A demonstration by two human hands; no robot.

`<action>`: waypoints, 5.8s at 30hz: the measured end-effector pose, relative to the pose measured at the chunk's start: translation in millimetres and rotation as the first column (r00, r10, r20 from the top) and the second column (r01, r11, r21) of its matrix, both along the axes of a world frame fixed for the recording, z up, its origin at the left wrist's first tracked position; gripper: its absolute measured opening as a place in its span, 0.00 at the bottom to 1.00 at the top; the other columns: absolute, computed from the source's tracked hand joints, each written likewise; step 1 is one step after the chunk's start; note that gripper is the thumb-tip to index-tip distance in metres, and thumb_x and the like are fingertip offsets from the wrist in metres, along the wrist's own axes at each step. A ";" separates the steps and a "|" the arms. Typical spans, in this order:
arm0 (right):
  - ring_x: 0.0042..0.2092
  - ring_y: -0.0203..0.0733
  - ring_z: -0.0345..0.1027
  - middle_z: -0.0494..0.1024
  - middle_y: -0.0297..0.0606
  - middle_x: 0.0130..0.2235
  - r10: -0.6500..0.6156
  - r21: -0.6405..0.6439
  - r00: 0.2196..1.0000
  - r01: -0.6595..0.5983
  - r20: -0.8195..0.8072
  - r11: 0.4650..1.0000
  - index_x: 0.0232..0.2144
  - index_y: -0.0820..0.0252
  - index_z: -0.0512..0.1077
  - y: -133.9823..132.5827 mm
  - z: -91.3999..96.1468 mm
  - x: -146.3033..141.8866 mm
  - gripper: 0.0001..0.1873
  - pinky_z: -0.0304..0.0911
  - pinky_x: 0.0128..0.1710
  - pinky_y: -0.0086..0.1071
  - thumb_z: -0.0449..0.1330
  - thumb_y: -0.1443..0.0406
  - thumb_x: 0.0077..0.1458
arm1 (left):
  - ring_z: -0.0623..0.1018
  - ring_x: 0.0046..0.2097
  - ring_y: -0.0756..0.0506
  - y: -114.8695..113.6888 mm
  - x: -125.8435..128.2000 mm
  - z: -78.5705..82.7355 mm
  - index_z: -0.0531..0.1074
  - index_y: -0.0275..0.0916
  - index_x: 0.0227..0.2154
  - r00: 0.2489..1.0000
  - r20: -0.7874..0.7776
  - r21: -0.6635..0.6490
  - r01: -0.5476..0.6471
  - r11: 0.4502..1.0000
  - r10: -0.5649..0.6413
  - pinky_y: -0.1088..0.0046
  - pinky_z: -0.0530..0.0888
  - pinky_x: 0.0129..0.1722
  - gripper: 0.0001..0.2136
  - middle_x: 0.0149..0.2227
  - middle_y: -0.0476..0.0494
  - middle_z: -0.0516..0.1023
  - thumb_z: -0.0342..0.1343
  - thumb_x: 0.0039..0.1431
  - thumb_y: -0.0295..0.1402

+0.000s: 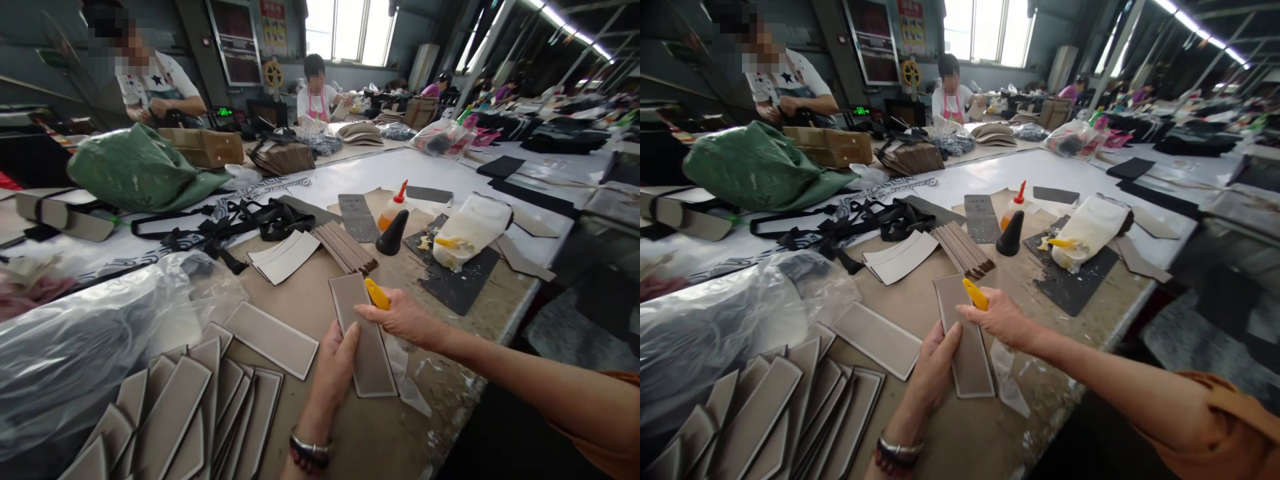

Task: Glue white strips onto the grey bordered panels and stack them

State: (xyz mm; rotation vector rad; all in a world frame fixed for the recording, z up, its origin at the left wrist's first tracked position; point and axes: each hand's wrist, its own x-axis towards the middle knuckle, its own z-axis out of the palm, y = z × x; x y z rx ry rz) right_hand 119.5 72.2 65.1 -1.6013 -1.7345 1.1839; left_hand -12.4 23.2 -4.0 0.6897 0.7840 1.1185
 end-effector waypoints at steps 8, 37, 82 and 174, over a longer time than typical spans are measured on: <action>0.16 0.26 0.46 0.57 0.24 0.15 -0.111 -0.345 0.909 -0.037 -0.401 0.938 0.19 0.60 0.61 16.3 2.4 -6.5 0.25 0.41 0.15 0.24 0.65 0.47 0.38 | 0.76 0.40 0.45 1.2 -7.8 -2.8 0.68 0.39 0.45 0.999 -0.019 0.047 0.029 0.998 -0.028 0.72 0.72 0.40 0.17 0.41 0.43 0.78 0.55 0.55 0.42; 0.16 0.25 0.44 0.56 0.23 0.15 -0.141 -0.385 0.920 -0.011 -0.366 0.923 0.18 0.60 0.59 28.3 -11.1 -28.4 0.24 0.40 0.14 0.24 0.63 0.48 0.39 | 0.77 0.38 0.46 12.0 -15.9 1.0 0.69 0.37 0.42 0.997 -0.035 0.005 -0.073 0.997 0.073 0.72 0.73 0.39 0.18 0.37 0.44 0.78 0.57 0.52 0.44; 0.19 0.34 0.64 0.68 0.30 0.16 -0.131 -0.261 0.984 0.160 0.122 0.952 0.19 0.59 0.64 -30.3 -19.4 86.1 0.12 0.62 0.20 0.26 0.54 0.64 0.53 | 0.49 0.65 0.39 -43.9 73.3 -10.8 0.50 0.25 0.59 0.265 -0.815 0.550 0.633 0.545 0.515 0.58 0.57 0.61 0.31 0.62 0.29 0.53 0.46 0.60 0.44; 0.14 0.27 0.55 0.64 0.25 0.12 0.081 -0.273 0.993 -0.102 -0.087 0.956 0.20 0.61 0.62 43.1 -13.2 0.9 0.14 0.51 0.15 0.21 0.51 0.67 0.58 | 0.79 0.32 0.43 31.0 5.4 -3.8 0.71 0.35 0.35 0.993 -0.062 -0.201 -0.115 0.973 0.105 0.71 0.75 0.32 0.18 0.27 0.43 0.79 0.58 0.49 0.45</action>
